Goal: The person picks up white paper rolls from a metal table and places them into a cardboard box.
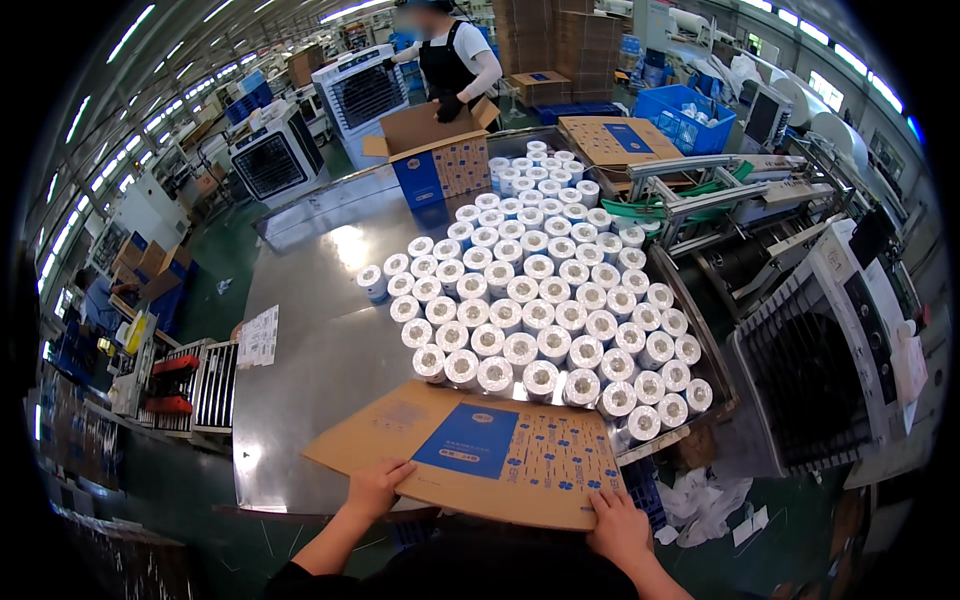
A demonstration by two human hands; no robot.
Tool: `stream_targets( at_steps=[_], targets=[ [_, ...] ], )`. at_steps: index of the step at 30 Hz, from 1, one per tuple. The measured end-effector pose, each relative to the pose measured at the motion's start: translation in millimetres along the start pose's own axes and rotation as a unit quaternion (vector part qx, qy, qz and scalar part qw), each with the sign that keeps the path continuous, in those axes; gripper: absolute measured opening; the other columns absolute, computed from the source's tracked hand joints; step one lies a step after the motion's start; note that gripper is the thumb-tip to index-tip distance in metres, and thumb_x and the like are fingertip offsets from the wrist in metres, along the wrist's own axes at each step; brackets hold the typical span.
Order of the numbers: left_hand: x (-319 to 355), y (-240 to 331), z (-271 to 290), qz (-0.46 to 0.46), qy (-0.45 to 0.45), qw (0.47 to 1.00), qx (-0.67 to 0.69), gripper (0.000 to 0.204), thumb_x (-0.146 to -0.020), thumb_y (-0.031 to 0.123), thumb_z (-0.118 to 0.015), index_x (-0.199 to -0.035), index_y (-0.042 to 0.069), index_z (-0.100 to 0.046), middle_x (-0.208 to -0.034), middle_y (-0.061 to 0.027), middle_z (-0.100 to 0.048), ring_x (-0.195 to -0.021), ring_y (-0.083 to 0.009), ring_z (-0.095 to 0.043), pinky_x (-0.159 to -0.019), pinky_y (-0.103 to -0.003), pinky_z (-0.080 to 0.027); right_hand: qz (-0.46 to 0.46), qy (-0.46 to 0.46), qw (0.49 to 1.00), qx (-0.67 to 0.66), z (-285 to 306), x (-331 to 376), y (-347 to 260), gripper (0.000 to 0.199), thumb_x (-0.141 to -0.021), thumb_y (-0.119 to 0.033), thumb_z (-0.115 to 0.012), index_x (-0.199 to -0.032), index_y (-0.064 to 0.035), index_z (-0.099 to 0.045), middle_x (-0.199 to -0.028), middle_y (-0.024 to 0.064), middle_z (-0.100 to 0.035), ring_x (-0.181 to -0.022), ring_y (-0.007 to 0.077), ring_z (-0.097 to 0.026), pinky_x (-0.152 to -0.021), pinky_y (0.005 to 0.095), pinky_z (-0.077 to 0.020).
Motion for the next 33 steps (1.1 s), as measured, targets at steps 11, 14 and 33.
stream_targets(
  at_steps=[11, 14, 33],
  targets=[
    [22, 9, -6, -0.003, -0.027, 0.999, 0.028, 0.036, -0.065, 0.006, -0.060, -0.101, 0.011, -0.061, -0.096, -0.0066, -0.061, -0.089, -0.0252, -0.059, -0.072, -0.036, -0.048, 0.007, -0.033, 0.999, 0.016, -11, 15, 4, 0.056, -0.060, -0.021, -0.072, -0.112, -0.0131, -0.053, -0.112, 0.0053, -0.057, -0.110, 0.0261, -0.050, -0.075, 0.0416, -0.0498],
    [8, -1, -8, -0.020, 0.009, 0.999, 0.023, 0.035, -0.065, 0.005, -0.059, -0.099, 0.011, -0.063, -0.096, -0.0071, -0.061, -0.089, -0.0263, -0.059, -0.073, -0.037, -0.048, -0.007, 0.048, 0.999, 0.009, -35, 17, 8, 0.044, -0.063, -0.019, -0.067, -0.106, -0.0158, -0.057, -0.105, 0.0028, -0.059, -0.102, 0.0264, -0.054, -0.072, 0.0411, -0.0499],
    [-135, 84, 47, -0.041, 0.055, 0.994, 0.086, 0.026, -0.064, 0.022, -0.073, -0.087, 0.013, -0.064, -0.074, -0.0053, -0.062, -0.073, -0.0256, -0.061, -0.063, -0.037, -0.047, 0.037, 0.187, 0.982, 0.015, 96, -105, 29, 0.010, -0.060, -0.007, -0.059, -0.067, -0.0109, -0.066, -0.064, 0.0094, -0.061, -0.067, 0.0282, -0.058, -0.066, 0.0409, -0.0396]
  ],
)
Point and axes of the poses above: each hand's wrist, its own x-axis away from the middle knuckle, its own z-axis out of the back of the hand, y = z × x, the point moved 2 cm from there along -x, towards the middle knuckle
